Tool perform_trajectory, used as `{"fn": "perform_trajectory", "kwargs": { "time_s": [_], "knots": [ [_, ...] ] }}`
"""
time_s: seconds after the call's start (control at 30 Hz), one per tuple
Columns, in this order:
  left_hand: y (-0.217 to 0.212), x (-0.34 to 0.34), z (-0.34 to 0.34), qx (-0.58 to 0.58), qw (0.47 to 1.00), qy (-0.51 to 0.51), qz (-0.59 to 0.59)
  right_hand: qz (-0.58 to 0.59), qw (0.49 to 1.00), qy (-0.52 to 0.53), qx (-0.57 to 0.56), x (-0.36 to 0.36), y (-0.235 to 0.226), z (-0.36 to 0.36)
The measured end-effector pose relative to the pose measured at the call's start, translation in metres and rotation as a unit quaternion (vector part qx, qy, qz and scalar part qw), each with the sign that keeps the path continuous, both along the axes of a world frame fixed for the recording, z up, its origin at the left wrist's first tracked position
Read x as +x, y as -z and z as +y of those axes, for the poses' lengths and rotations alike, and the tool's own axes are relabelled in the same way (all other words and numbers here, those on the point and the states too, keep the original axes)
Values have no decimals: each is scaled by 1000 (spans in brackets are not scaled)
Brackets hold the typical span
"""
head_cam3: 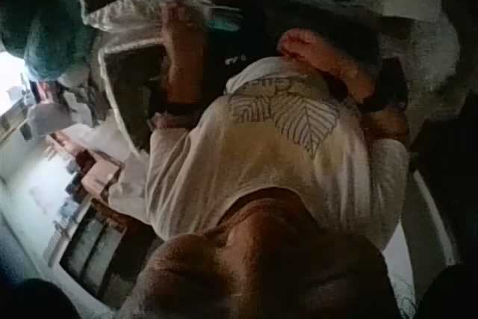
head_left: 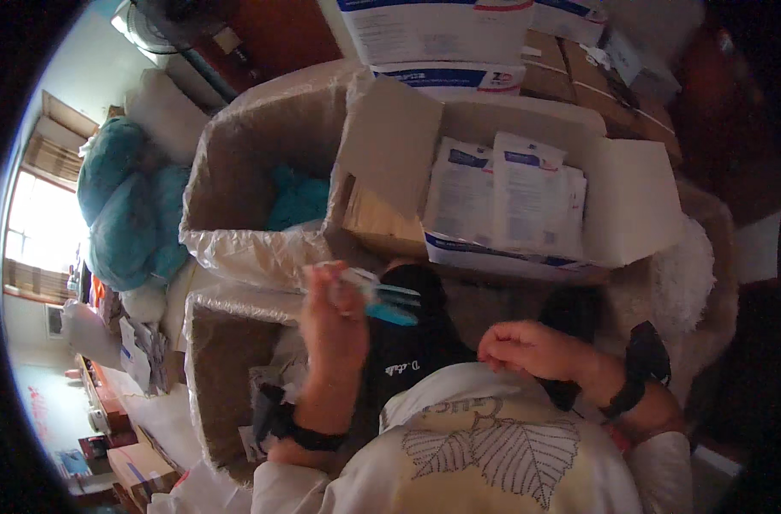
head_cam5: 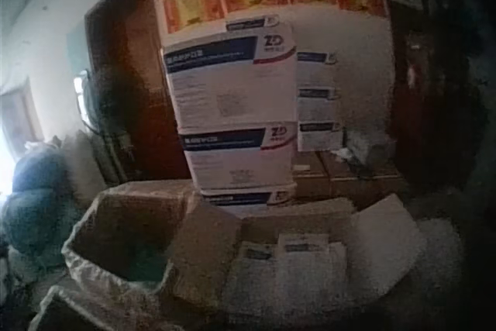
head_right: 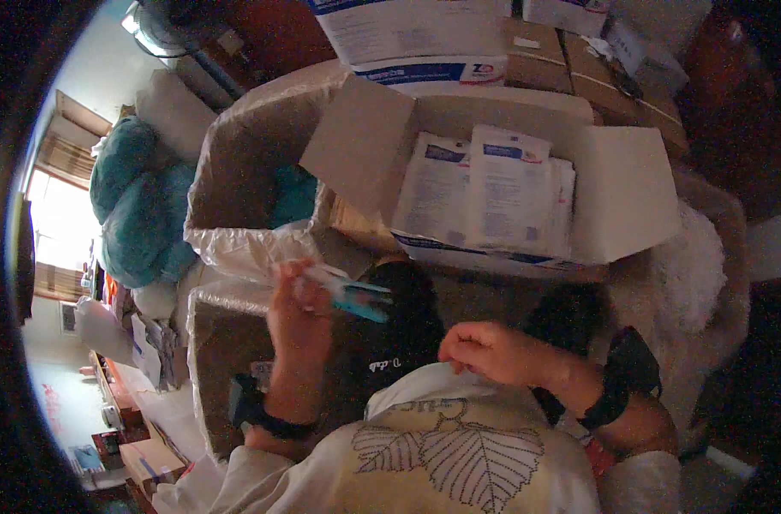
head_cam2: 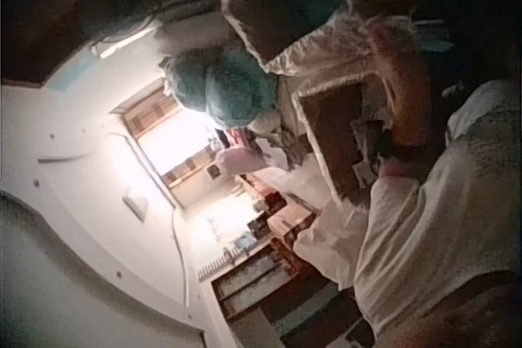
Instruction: Packing loose face masks and individual mask packets into boxes.
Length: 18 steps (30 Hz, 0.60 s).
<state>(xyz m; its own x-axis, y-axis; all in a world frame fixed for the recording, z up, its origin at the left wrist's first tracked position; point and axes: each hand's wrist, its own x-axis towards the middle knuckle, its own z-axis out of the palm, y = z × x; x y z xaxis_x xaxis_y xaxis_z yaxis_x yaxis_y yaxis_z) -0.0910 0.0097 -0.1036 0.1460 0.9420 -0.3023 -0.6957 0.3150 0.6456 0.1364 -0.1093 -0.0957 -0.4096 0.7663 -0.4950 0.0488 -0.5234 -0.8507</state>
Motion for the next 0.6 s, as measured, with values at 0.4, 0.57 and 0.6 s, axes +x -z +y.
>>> {"fn": "perform_trajectory", "kwargs": {
  "time_s": [0.4,0.57,0.6],
  "knots": [
    [3,46,-29,-34,977,131,-164,-134,912,123,367,-72,-13,54],
    [2,55,-35,-60,986,119,-103,-240,900,86,354,-66,-12,53],
    [4,55,-36,-60,988,118,-80,-263,895,78,351,-65,-8,54]
  ]
}}
